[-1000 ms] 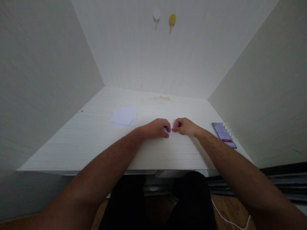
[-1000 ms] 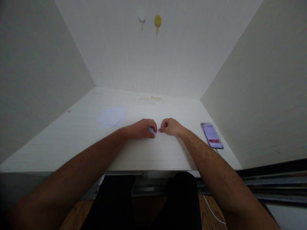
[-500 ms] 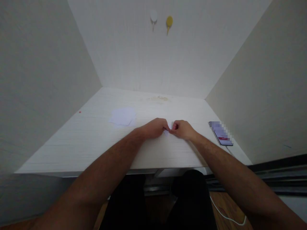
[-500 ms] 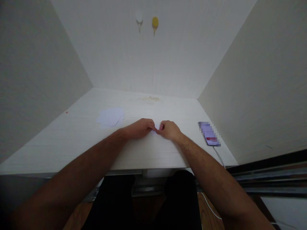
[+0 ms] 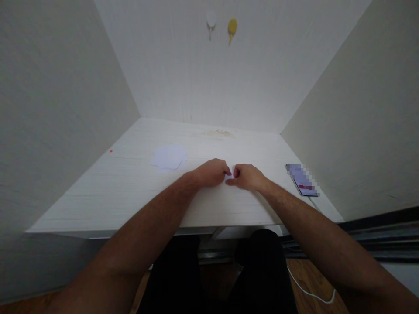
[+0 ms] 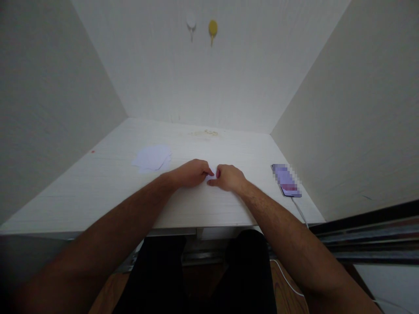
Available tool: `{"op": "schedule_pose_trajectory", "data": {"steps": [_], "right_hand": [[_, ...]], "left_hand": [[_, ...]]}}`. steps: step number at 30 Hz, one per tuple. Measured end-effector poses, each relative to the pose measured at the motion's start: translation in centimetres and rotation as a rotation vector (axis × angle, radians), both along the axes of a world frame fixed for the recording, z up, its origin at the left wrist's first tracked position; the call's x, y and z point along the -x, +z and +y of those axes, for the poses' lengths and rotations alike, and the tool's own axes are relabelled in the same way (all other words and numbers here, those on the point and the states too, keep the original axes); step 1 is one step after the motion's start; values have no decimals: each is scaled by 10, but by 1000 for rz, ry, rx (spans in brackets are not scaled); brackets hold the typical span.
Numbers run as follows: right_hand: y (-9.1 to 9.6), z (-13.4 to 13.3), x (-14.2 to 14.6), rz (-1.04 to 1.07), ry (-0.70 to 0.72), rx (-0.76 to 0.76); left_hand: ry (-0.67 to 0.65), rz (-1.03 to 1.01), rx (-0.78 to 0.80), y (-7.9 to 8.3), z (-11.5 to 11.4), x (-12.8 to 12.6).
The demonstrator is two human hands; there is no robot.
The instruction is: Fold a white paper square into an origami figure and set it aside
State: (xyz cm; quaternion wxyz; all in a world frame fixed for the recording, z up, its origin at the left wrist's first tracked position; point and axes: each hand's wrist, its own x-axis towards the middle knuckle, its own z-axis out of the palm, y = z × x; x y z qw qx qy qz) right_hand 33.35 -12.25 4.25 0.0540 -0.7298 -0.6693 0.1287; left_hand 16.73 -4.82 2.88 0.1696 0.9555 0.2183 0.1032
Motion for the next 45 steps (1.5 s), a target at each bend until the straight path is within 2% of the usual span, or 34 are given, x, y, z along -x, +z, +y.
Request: {"op": "schedule_pose_trajectory", "data": {"steps": [4, 6, 10, 12, 16, 20, 23, 28, 35, 41, 45], "right_hand": [[7, 8, -5, -5, 66, 63], [12, 12, -8, -53, 95, 70], [15, 21, -10, -171, 105, -13], [13, 26, -9, -210, 98, -63], [6, 38, -5, -205, 87, -124], [2, 45, -3, -5, 137, -106], [1, 48, -5, 87, 234, -71], [-1, 50, -9, 66, 330, -59], [-4, 50, -9, 85, 298, -46], [-12, 45, -15, 198, 333, -134], [-14, 45, -15, 174, 334, -149]], "left_hand": [[3, -27, -145, 3, -4, 3], [-7, -36, -164, 5, -5, 3], [70, 26, -163, 3, -5, -2], [125, 17, -144, 1, -4, -3], [290, -5, -2, -1, -2, -1], [406, 54, 29, 1, -2, -1], [412, 88, 13, 5, -4, -2], [395, 96, 20, 8, -6, -2], [395, 55, 30, 5, -3, -1], [379, 50, 59, 2, 0, -2], [398, 50, 61, 4, -2, -3]]}}
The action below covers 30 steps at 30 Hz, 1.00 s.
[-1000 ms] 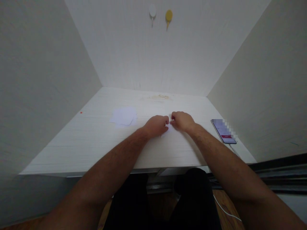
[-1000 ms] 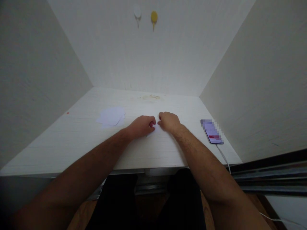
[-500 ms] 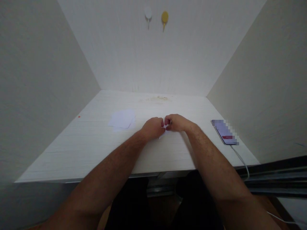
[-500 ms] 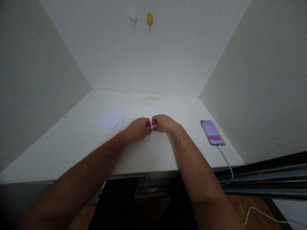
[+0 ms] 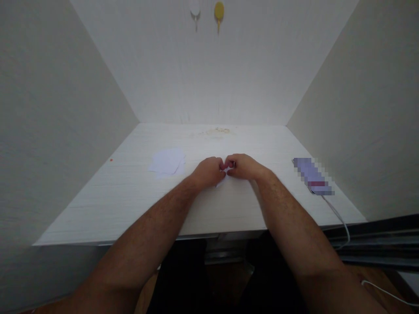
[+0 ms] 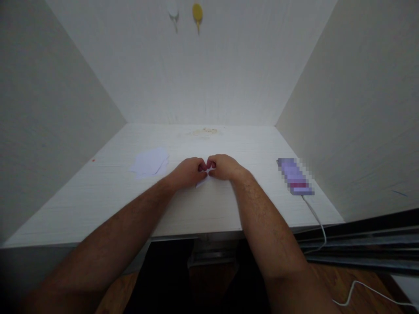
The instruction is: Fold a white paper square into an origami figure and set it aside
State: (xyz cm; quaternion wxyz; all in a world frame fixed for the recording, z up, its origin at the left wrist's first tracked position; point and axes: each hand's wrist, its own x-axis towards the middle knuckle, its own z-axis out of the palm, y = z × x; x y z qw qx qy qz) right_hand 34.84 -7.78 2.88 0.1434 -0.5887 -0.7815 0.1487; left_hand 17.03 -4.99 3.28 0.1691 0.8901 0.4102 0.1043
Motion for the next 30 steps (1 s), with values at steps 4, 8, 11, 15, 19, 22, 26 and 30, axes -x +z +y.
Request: {"op": "schedule_pose_trajectory", "data": {"steps": [4, 8, 11, 15, 19, 22, 26, 30], "right_hand": [[5, 3, 3, -76, 20, 38], [8, 5, 3, -107, 7, 61], [3, 4, 1, -67, 9, 20], [-5, 2, -2, -4, 32, -53], [-6, 1, -2, -5, 40, -62], [-4, 1, 1, -20, 16, -61], [-3, 0, 3, -38, -11, -44], [-4, 0, 2, -38, -5, -53]], "left_hand": [[26, -18, -11, -1, 2, 0], [41, -27, -22, -5, 5, -1], [50, -36, -31, -8, 6, -3], [45, -52, -43, -11, 8, -3], [35, -53, -25, -11, 8, -3], [39, -49, -48, -8, 7, -3], [37, -16, -56, -5, 6, -2], [30, -6, -53, -6, 8, -3]]}}
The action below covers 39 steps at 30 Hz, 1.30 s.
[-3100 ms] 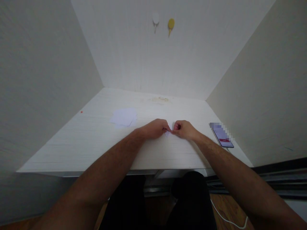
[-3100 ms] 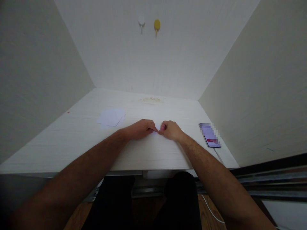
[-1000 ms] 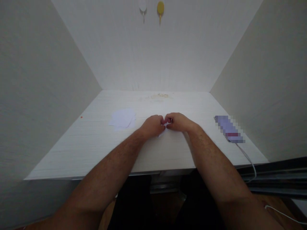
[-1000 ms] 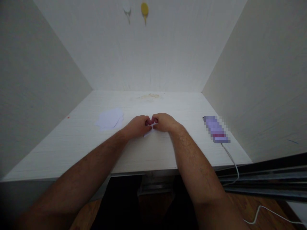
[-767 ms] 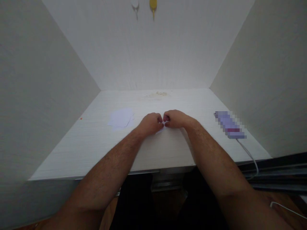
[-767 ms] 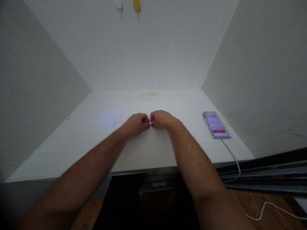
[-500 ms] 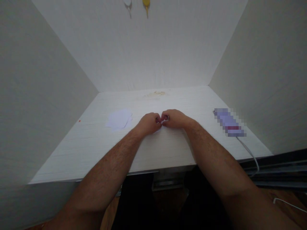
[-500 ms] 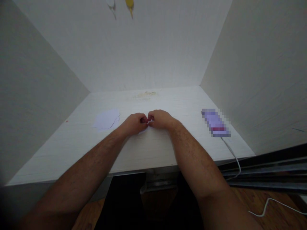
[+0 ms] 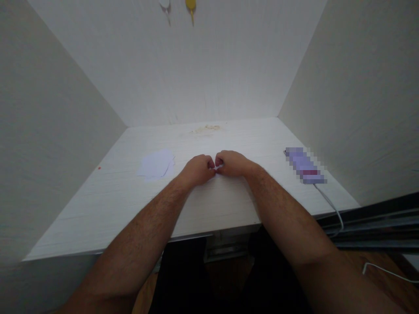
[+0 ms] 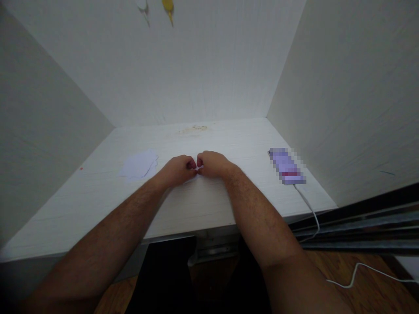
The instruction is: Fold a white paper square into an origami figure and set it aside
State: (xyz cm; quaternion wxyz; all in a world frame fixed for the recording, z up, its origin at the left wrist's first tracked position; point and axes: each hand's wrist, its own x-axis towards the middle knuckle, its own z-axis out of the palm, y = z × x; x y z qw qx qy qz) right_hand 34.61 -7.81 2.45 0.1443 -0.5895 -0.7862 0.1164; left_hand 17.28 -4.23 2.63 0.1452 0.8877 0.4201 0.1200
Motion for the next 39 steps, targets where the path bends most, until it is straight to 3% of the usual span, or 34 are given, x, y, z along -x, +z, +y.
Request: {"op": "schedule_pose_trajectory", "data": {"steps": [7, 13, 18, 21, 25, 34, 39], "right_hand": [[2, -4, -1, 32, 9, 15], [-2, -4, -3, 186, 20, -11], [-2, 1, 2, 486, -96, -53], [2, 0, 6, 708, -193, 9], [8, -3, 9, 941, -185, 86], [10, -4, 12, 1022, -149, 27], [11, -5, 12, 1049, -129, -5]], "left_hand": [[-12, -57, 64, -1, -1, 0], [4, -143, 134, 1, -4, 0], [91, -451, 252, 5, 0, 5], [168, -708, 321, 5, 4, 6], [182, -923, 414, 5, 5, 4], [156, -1046, 482, 9, -1, 1], [134, -1102, 596, 9, 0, 2]]}}
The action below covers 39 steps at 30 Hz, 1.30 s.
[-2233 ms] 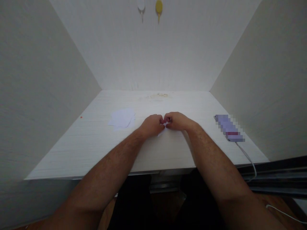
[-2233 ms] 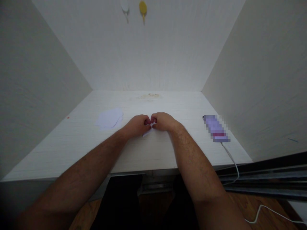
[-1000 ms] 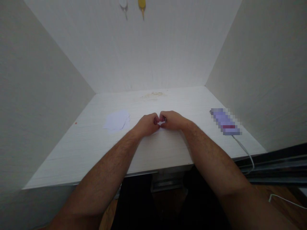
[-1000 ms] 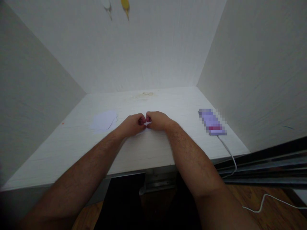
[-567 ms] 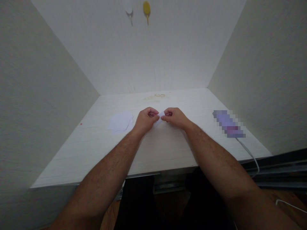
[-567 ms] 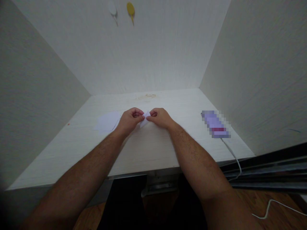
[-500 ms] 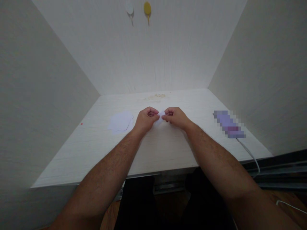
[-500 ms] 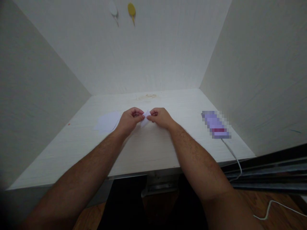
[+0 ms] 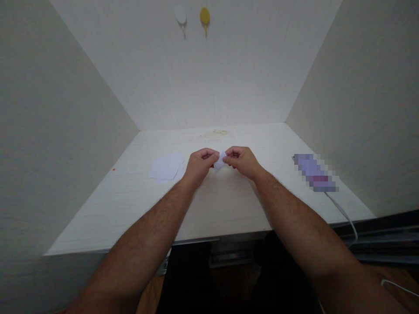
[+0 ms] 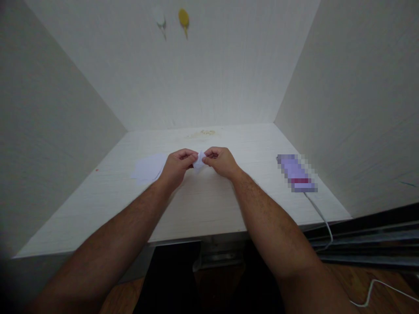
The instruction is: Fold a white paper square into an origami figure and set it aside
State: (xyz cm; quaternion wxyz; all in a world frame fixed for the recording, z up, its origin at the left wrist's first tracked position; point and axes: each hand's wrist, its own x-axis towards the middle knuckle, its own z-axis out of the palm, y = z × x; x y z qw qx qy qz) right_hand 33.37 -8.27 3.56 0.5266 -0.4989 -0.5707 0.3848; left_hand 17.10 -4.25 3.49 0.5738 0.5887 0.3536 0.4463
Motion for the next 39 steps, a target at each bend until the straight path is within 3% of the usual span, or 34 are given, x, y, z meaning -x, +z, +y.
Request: {"op": "schedule_pose_trajectory", "data": {"steps": [9, 18, 24, 33, 39], "right_hand": [[2, -1, 1, 52, -41, -6], [3, -2, 3, 24, -51, -6], [-1, 0, 4, -84, -157, -57], [-6, -3, 12, -235, -325, -164], [-4, -9, 17, -464, -371, -280]], "left_hand": [[-3, 3, 55, 0, 0, 0], [12, 61, -29, -1, -2, -1], [103, 57, -60, 0, -3, -2], [20, 210, -64, -3, -1, -1], [31, 157, -44, -4, 0, -3]]}}
